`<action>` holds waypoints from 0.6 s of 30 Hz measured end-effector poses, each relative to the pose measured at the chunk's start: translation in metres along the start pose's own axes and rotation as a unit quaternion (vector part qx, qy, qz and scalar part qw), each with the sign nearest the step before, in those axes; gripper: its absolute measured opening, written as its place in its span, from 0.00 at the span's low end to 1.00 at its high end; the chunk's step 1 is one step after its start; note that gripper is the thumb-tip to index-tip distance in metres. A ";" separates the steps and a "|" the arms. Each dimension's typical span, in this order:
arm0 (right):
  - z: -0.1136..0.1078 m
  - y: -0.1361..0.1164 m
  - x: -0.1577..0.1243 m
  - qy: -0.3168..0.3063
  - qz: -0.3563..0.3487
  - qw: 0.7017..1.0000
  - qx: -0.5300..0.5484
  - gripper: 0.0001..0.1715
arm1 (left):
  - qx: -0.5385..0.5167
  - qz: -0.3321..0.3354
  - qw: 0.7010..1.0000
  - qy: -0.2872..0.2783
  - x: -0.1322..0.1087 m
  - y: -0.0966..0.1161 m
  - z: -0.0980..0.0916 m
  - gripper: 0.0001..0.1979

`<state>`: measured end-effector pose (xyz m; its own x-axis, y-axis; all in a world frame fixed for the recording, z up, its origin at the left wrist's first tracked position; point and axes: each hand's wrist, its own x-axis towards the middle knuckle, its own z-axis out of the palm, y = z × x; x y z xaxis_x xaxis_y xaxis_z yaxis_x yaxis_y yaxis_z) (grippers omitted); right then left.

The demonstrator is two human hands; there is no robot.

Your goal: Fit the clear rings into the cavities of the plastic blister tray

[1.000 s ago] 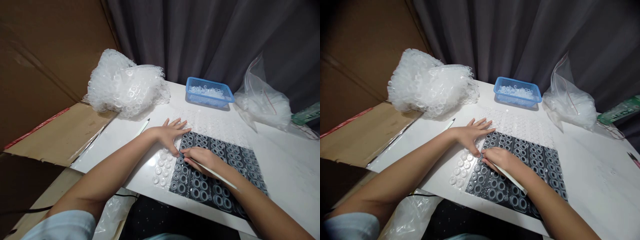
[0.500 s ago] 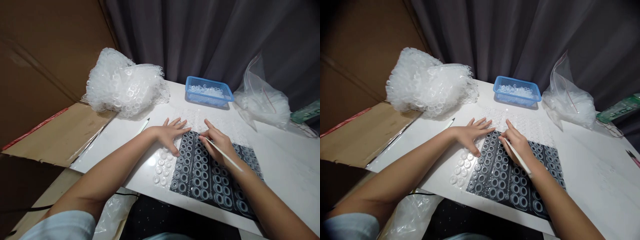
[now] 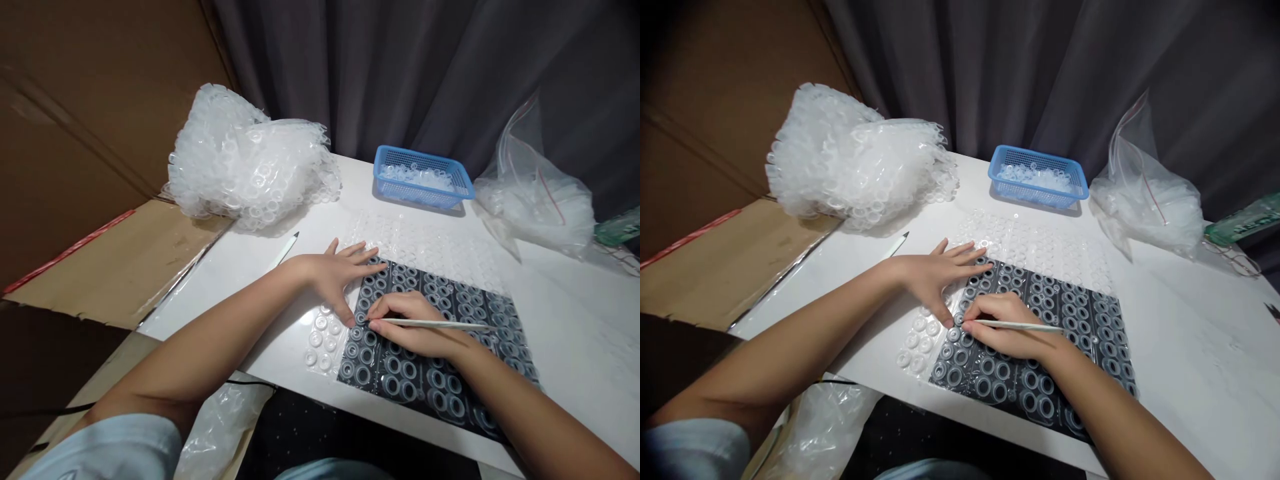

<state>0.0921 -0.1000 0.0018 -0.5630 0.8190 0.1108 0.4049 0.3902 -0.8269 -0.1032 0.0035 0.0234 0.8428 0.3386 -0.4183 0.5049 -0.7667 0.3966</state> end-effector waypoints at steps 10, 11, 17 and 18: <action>0.004 0.000 -0.001 -0.002 -0.031 0.999 -0.028 0.02 | -0.002 -0.021 1.000 -0.002 0.001 0.004 0.000 0.62; 0.004 -0.001 -0.001 -0.004 -0.041 0.999 -0.034 0.03 | -0.004 -0.025 1.000 0.000 0.001 0.005 0.000 0.62; 0.006 -0.001 -0.001 -0.020 -0.130 0.988 -0.077 0.04 | -0.003 -0.038 0.999 -0.002 0.001 0.008 0.000 0.62; 0.007 0.000 -0.001 -0.023 -0.143 0.985 -0.094 0.05 | -0.003 -0.037 0.999 -0.005 0.001 0.009 0.000 0.62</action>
<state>0.0877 -0.1039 -0.0019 -0.7037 0.6458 0.2963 0.3482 0.6769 -0.6485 -0.0979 -0.0027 0.0263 0.8008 0.3897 -0.4548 0.5676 -0.7362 0.3686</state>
